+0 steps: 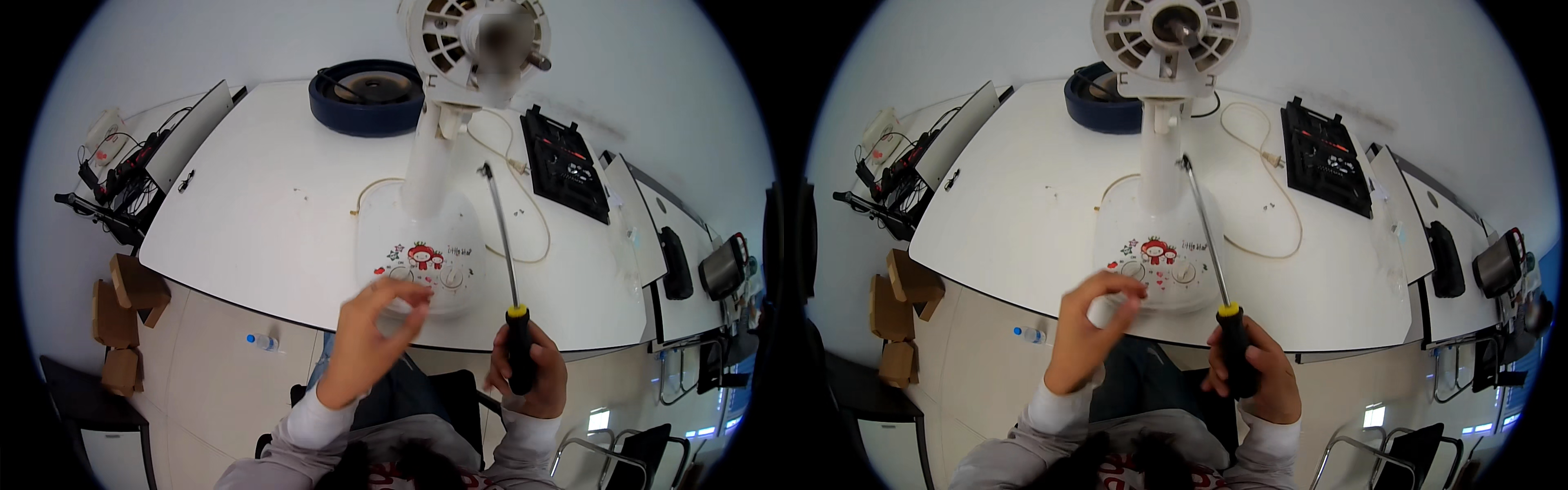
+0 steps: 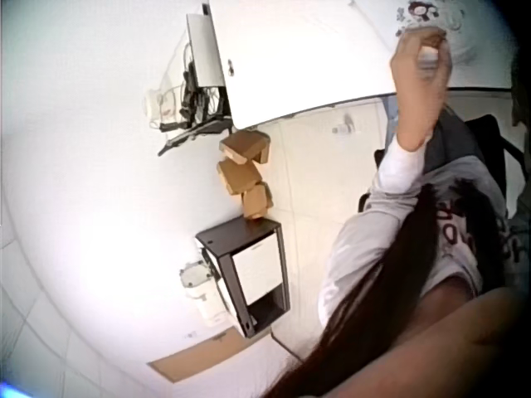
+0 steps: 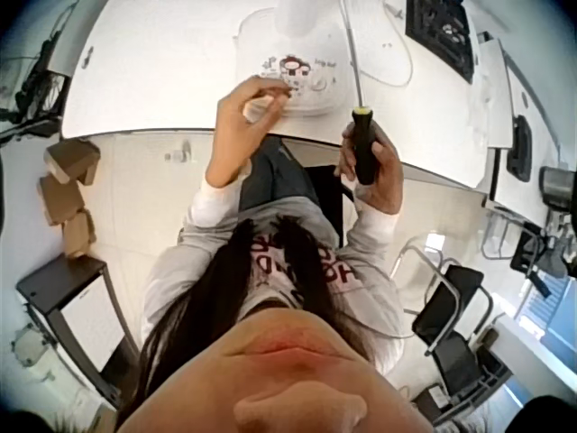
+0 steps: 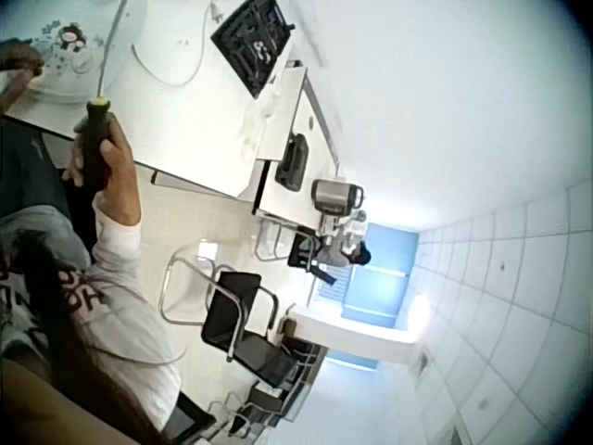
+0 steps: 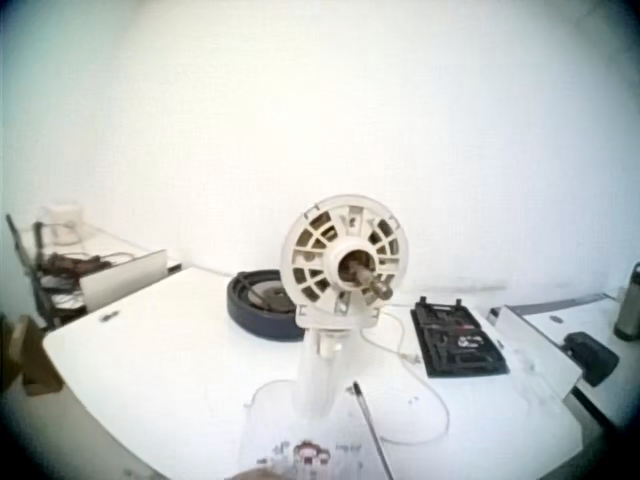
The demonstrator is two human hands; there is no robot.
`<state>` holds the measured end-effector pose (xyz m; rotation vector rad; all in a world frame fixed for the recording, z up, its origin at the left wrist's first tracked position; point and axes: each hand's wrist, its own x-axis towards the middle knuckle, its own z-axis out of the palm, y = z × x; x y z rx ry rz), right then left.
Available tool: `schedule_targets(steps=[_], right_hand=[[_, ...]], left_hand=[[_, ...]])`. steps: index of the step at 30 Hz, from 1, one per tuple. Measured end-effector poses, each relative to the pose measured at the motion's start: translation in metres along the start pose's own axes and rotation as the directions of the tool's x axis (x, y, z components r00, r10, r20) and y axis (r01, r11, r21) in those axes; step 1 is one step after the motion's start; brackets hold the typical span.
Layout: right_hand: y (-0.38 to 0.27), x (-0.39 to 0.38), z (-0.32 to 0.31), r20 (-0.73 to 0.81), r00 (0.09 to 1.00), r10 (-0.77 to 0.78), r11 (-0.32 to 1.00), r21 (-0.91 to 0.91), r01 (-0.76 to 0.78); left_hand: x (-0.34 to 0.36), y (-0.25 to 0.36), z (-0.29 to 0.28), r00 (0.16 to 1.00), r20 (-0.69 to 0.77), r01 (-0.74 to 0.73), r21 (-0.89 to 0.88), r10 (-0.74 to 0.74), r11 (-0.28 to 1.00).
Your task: The person uses a screwdriver to remove screws from a blue circular speaker and then from a white desk fan. They manipulate the fan's internal components, including the motor shaft, and place removed screws on the table.
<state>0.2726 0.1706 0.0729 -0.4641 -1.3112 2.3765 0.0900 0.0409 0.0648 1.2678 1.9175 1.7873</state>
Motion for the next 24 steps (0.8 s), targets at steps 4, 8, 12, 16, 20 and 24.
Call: schedule_targets(steps=[4,8,12,16,20,24], right_hand=[[0.015,-0.024,-0.016,0.027,0.991,0.127,0.992,0.013,-0.128],[0.032,-0.028,-0.026,0.043,0.988,0.147,0.987,0.060,-0.150],[0.036,-0.029,-0.031,0.065,0.984,0.168,0.985,0.031,-0.170],[0.036,-0.034,-0.039,0.013,0.988,0.153,0.987,0.045,-0.153],[0.041,-0.041,-0.065,-0.065,0.997,-0.041,0.990,0.134,0.050],[0.040,-0.040,-0.078,-0.316,0.928,-0.199,0.980,-0.090,0.179]], left_hand=[[0.032,-0.001,0.004,0.984,-0.118,0.086,-0.336,-0.133,0.938],[0.045,0.003,0.013,0.988,-0.027,0.114,-0.523,-0.150,0.845],[0.046,0.001,0.024,0.983,-0.008,0.152,-0.529,-0.184,0.835],[0.048,0.001,0.027,0.982,-0.031,0.143,-0.513,-0.185,0.846],[0.063,0.013,0.025,1.000,0.025,0.006,-0.118,-0.004,0.993],[0.101,0.022,0.061,0.943,0.307,-0.235,0.335,0.130,0.912]])
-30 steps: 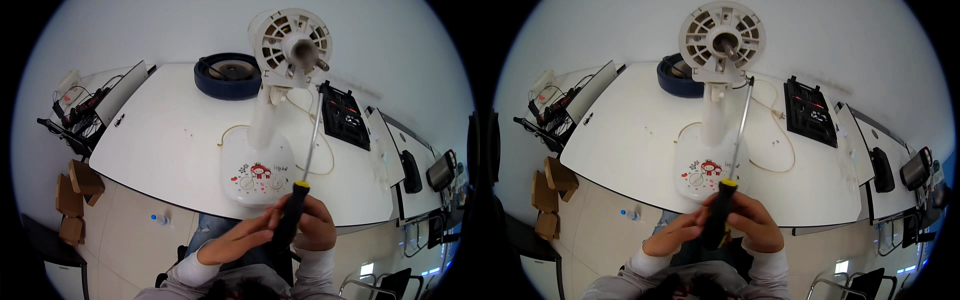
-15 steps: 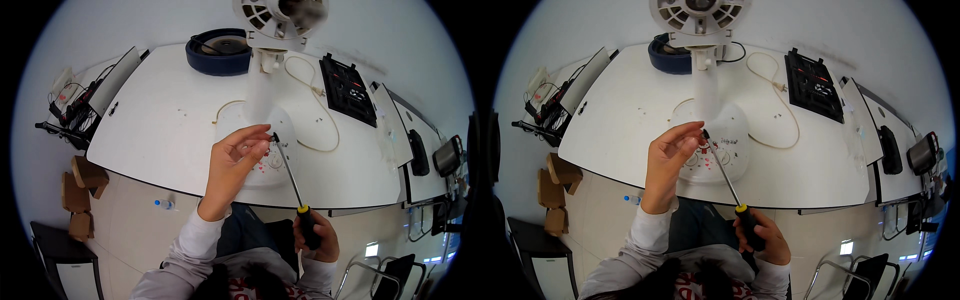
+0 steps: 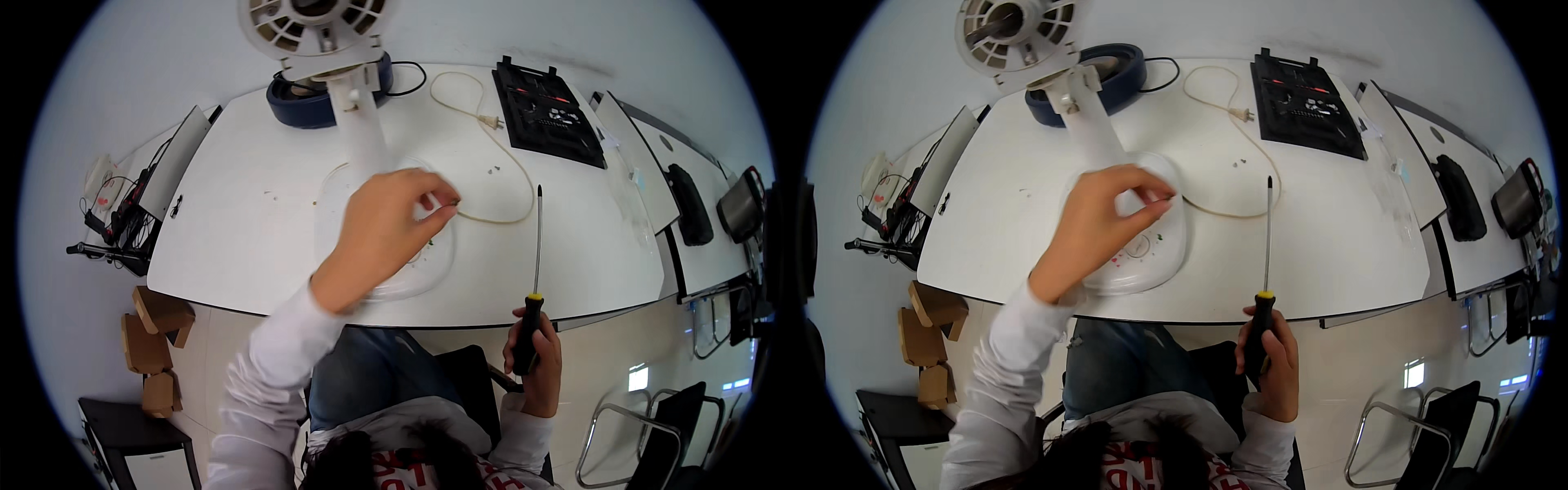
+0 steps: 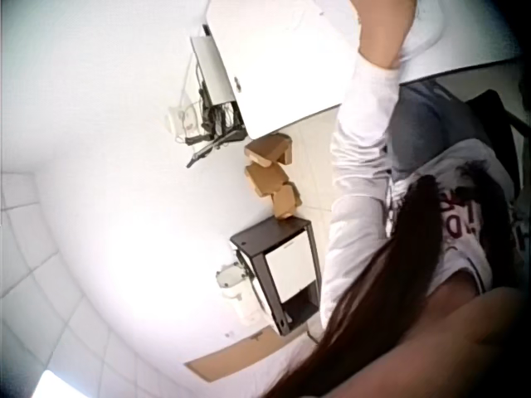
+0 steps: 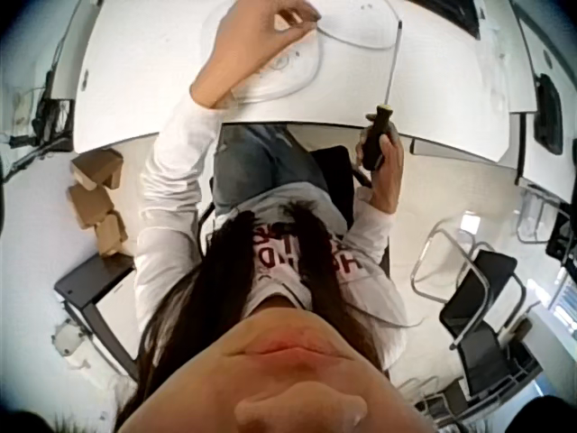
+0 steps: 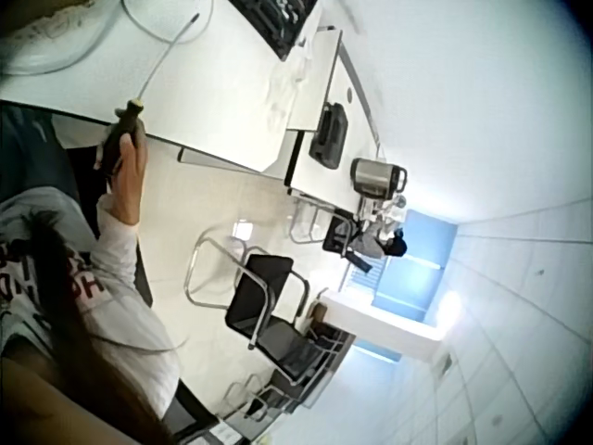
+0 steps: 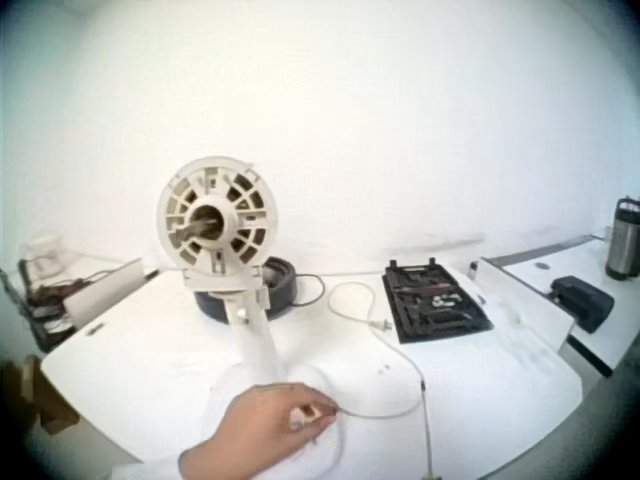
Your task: The person uses a screwdriver to remove screws from a blue circular speaker and then from a white desk fan. They manipulate the fan's internal components, including the motor shaft, and place removed screws on the table.
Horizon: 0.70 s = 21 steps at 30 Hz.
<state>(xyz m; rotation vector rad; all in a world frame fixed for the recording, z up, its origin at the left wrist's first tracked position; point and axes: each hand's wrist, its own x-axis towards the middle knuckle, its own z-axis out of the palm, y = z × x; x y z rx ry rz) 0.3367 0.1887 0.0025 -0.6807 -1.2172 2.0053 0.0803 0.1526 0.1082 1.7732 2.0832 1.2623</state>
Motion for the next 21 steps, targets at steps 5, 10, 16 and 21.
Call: schedule_targets(steps=[5,10,16,21], right_hand=[[0.010,0.000,-0.030,-0.137,0.990,-0.040,0.998,-0.048,0.034],[0.012,-0.004,-0.047,-0.202,0.975,-0.093,0.996,-0.027,0.089],[0.008,-0.002,-0.053,-0.217,0.974,-0.067,0.998,-0.027,0.062],[0.008,-0.002,-0.059,-0.198,0.979,-0.050,0.999,0.002,0.052]], left_hand=[[0.073,-0.036,0.066,0.971,0.233,-0.160,0.483,0.050,0.861],[0.121,-0.076,0.113,0.968,0.249,-0.148,0.649,-0.025,0.746],[0.144,-0.089,0.133,0.960,0.262,-0.119,0.708,-0.102,0.696],[0.153,-0.094,0.134,0.941,0.294,-0.076,0.661,-0.166,0.746]])
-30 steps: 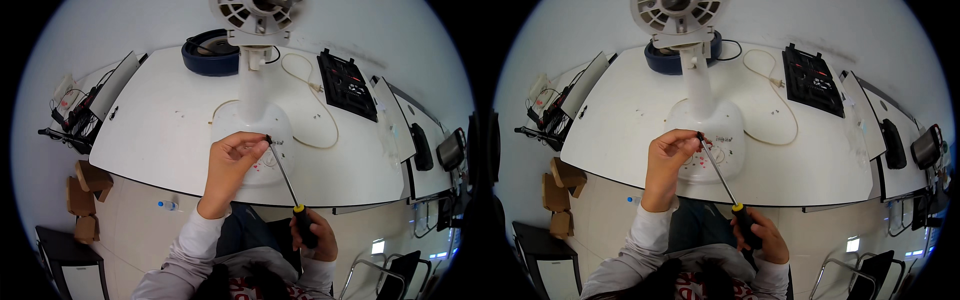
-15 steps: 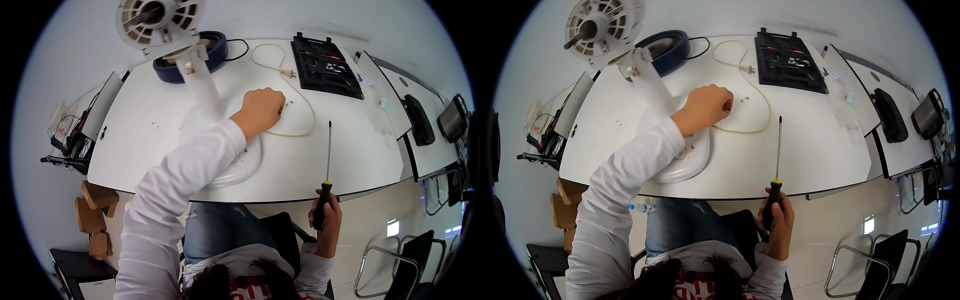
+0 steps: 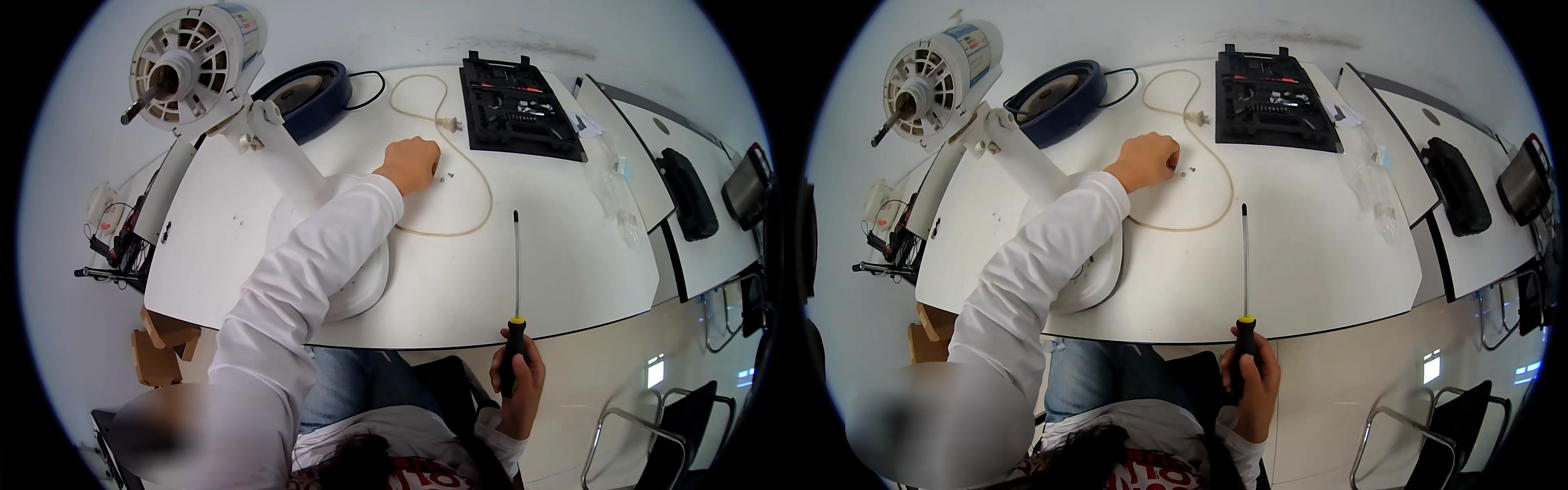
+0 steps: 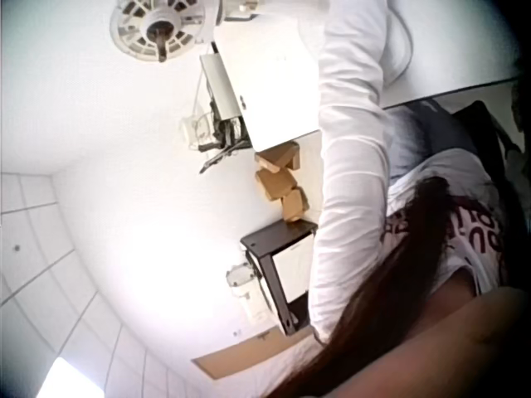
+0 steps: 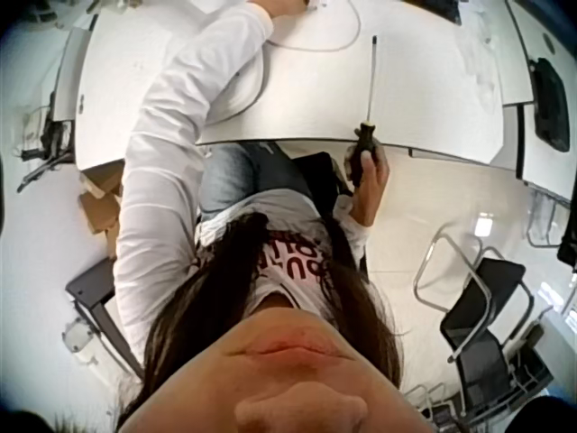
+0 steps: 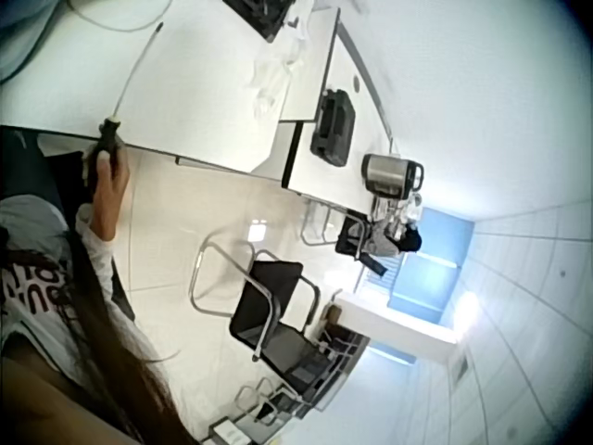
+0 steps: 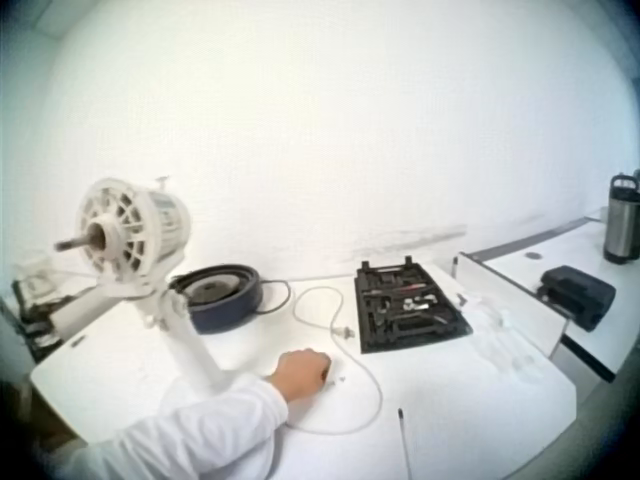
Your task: The person uses a screwdriver to remove screws from a blue circular speaker and then from a white desk fan. They manipulate the fan's internal components, including the motor shaft, and place removed screws on the table.
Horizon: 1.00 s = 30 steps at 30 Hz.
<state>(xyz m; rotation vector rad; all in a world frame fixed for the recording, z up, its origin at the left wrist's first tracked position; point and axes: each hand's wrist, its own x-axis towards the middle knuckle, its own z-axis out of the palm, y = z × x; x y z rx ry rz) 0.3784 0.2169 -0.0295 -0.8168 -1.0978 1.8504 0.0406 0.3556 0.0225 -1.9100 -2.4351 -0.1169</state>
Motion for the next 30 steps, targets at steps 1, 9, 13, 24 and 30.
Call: schedule_targets(steps=[1,9,13,24,30], right_hand=[[0.000,0.001,-0.001,0.002,1.000,-0.001,1.000,-0.001,0.001],[-0.008,0.003,0.002,-0.021,0.999,0.026,0.999,0.020,-0.025],[0.000,0.006,-0.006,-0.011,1.000,-0.025,0.998,0.054,0.026],[-0.001,-0.001,-0.009,-0.045,0.880,-0.472,0.840,-0.326,0.434],[-0.048,-0.007,0.093,-0.126,0.638,-0.760,0.649,-0.214,0.731]], left_hand=[[0.000,0.001,-0.004,0.999,0.031,0.016,-0.028,-0.015,0.999],[0.000,-0.001,-0.016,0.996,0.086,-0.008,-0.059,0.013,0.998],[-0.024,-0.008,-0.040,0.990,-0.065,-0.130,-0.045,0.127,0.990],[-0.232,-0.023,-0.145,0.493,-0.678,-0.418,0.365,0.545,0.832],[-0.246,-0.088,-0.172,0.302,-0.923,-0.282,0.152,0.238,0.947]])
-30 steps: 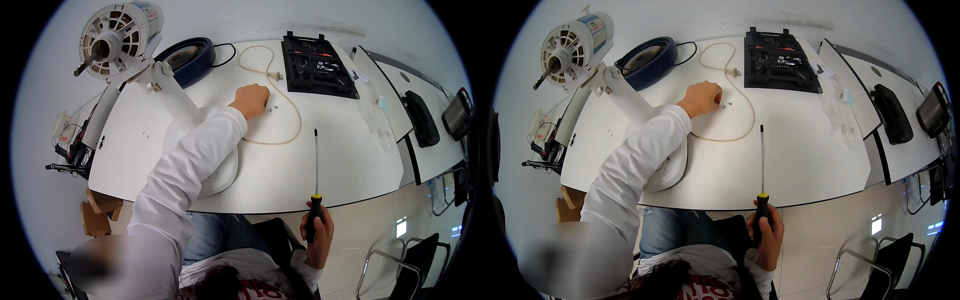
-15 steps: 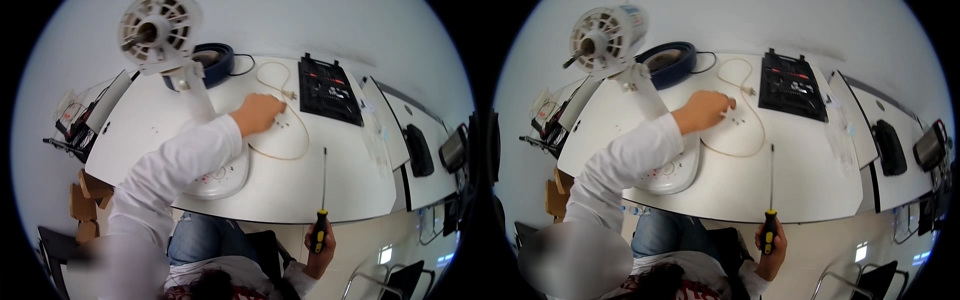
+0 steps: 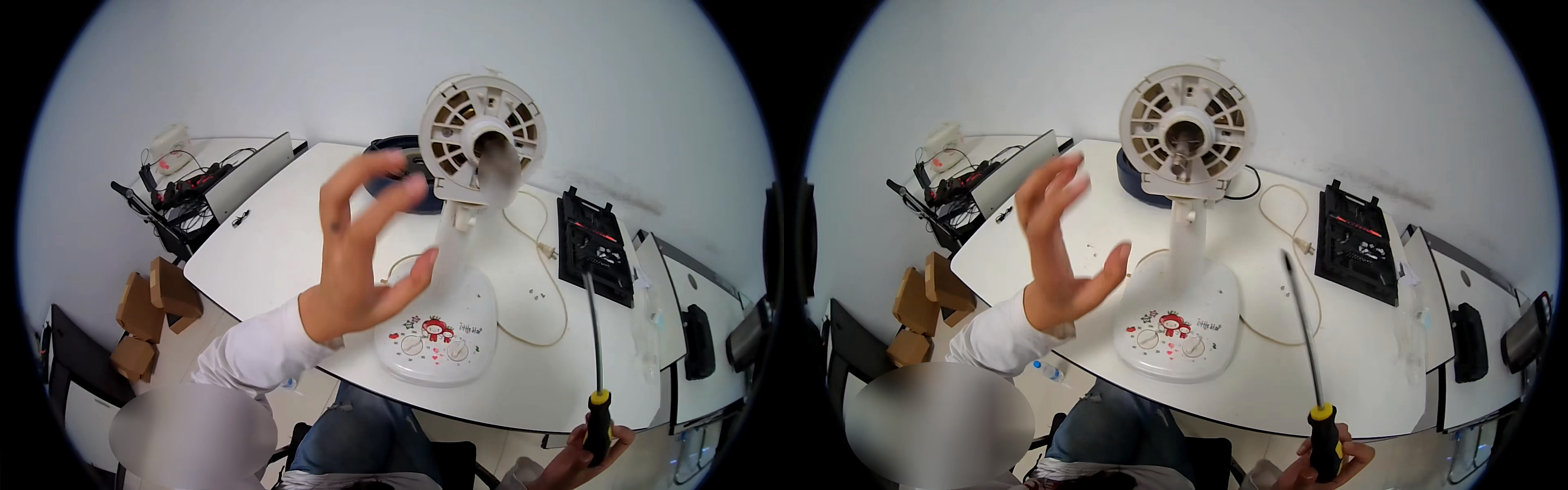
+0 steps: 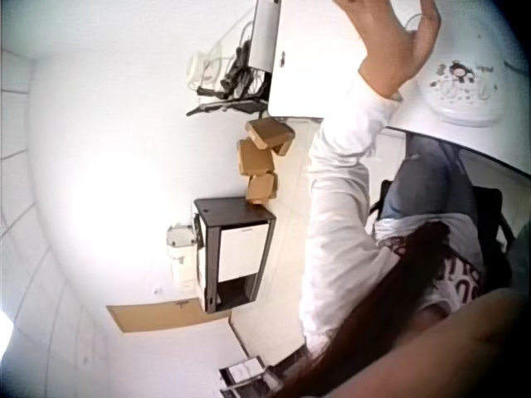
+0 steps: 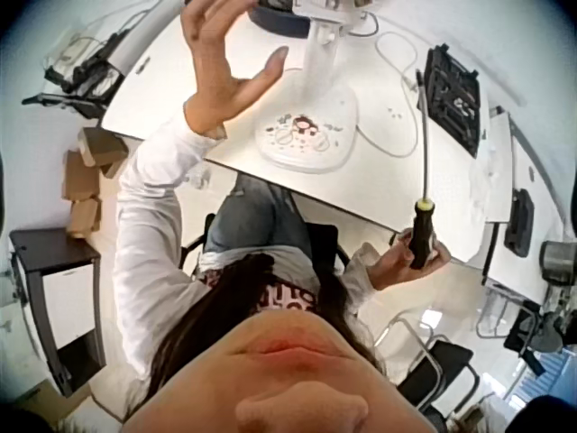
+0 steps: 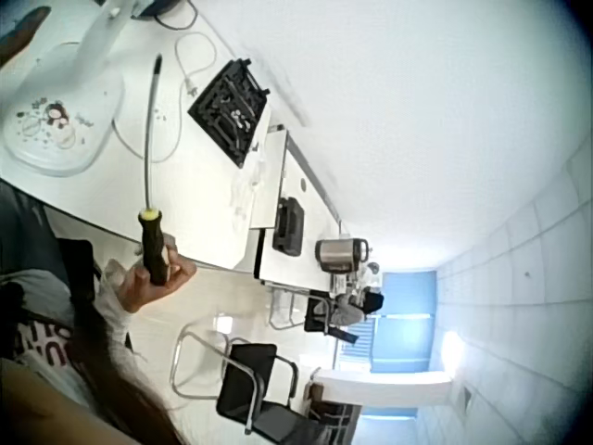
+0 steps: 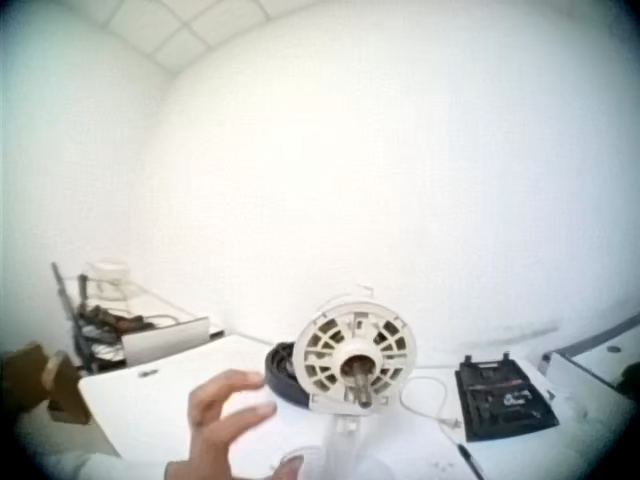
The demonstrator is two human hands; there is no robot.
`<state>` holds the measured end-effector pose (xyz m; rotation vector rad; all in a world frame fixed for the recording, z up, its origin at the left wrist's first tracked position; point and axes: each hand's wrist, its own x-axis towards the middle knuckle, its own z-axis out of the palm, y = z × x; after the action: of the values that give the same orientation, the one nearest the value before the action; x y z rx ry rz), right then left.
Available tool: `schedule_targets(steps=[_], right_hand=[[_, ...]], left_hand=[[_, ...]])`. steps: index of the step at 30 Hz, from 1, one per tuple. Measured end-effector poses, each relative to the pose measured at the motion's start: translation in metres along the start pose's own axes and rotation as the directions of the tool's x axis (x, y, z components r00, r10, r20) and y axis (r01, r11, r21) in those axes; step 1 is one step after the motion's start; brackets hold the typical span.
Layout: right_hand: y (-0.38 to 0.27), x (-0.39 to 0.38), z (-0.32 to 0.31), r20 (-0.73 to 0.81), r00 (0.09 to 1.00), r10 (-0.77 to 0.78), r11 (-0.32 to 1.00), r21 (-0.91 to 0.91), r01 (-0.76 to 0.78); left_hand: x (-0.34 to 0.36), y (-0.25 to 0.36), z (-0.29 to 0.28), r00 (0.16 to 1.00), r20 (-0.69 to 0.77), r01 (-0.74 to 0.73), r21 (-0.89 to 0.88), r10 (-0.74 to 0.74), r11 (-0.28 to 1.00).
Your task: The person uses a screwdriver to remove screws from a blue circular speaker and then from a white desk fan. They manipulate the fan's internal components, including the motor shaft, and place removed screws on the table.
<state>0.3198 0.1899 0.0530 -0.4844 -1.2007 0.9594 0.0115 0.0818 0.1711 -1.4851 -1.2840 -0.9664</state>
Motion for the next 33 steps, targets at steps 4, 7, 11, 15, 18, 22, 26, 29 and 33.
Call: schedule_targets(steps=[4,7,11,15,18,22,26,29,33], right_hand=[[-0.031,0.014,0.049,0.034,0.940,-0.340,0.934,-0.106,0.342],[-0.047,0.011,0.073,0.041,0.904,-0.425,0.903,-0.053,0.427],[-0.054,0.015,0.108,-0.052,0.772,-0.634,0.772,-0.107,0.626],[-0.060,0.016,0.125,-0.060,0.713,-0.699,0.714,-0.109,0.691],[-0.057,0.013,0.132,-0.078,0.706,-0.703,0.711,-0.105,0.696],[-0.050,0.015,0.145,-0.056,0.656,-0.753,0.658,-0.015,0.753],[-0.049,0.015,0.148,0.044,0.672,-0.739,0.669,-0.063,0.740],[-0.048,0.009,0.145,0.074,0.765,-0.640,0.739,-0.213,0.639],[-0.052,0.005,0.145,0.109,0.791,-0.602,0.761,-0.223,0.610]], left_hand=[[0.018,-0.027,0.014,0.982,0.006,0.187,-0.111,-0.187,0.976],[0.032,-0.049,0.031,0.980,0.031,0.198,-0.201,-0.195,0.960],[0.031,-0.063,0.054,0.954,0.158,0.301,-0.470,-0.257,0.830],[0.024,-0.063,0.065,0.944,0.203,0.329,-0.556,-0.259,0.763],[0.021,-0.063,0.070,0.947,0.196,0.321,-0.591,-0.254,0.740],[0.016,-0.062,0.069,0.962,0.175,0.274,-0.572,-0.211,0.773],[0.013,-0.060,0.070,0.967,0.148,0.253,-0.555,-0.205,0.793],[0.014,-0.058,0.070,0.962,0.157,0.271,-0.580,-0.221,0.768],[0.015,-0.056,0.070,0.965,0.145,0.262,-0.583,-0.219,0.769]])
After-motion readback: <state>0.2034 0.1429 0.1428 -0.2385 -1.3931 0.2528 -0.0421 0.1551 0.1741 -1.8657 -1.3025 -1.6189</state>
